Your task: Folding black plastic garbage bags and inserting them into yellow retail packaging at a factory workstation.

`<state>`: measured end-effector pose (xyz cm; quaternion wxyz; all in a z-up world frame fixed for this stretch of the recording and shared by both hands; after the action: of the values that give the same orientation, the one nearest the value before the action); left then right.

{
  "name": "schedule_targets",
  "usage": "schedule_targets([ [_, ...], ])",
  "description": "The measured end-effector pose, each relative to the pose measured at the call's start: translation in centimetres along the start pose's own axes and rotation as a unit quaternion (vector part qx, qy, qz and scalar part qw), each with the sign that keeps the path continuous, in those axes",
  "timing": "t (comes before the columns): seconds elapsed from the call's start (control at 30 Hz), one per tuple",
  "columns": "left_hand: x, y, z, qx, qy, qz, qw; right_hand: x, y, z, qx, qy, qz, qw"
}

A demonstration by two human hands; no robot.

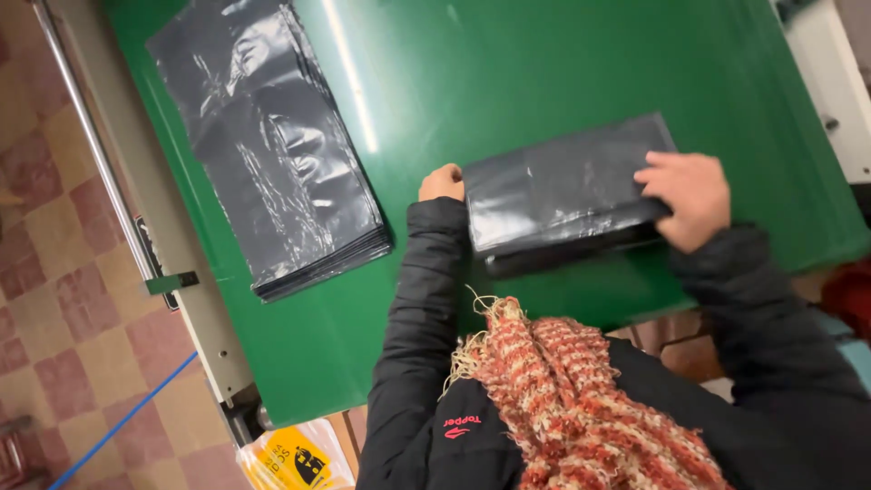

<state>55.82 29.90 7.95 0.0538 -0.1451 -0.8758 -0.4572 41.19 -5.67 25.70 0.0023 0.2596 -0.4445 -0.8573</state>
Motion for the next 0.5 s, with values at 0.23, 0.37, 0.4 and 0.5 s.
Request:
schedule_targets([
  [0.23,2.7,3.9,-2.8,-0.056,0.038,-0.011,0.998,9.0,-3.2,0.2,0.086,-0.025,0.097,0.991],
  [0.37,5.3,3.4,-12.0,-0.157,-0.143,-0.139,0.967,2.1,-0.3,4.9,0.105,-0.02,0.11,0.988],
  [0.4,6.7,3.2,-15.1,-0.161,-0.223,-0.142,0.951,0.1,-0.7,5.8,0.151,-0.104,0.24,0.953],
  [0.5,8.1,-1.9,-17.6,-0.192,-0.28,-0.063,0.939,-2.0,-6.1,5.1,0.162,-0.156,0.278,0.934],
])
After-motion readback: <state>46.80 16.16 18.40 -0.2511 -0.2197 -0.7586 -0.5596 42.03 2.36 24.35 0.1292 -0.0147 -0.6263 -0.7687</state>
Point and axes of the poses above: each hand's wrist, its own x-axis away from the middle knuckle, its own y-axis out of the back of the hand, z = x × y, the point moved 2 cm from there along -x, towards the middle knuckle, and after that the axes turned 2 degrees about z, right-handed, at the moved point
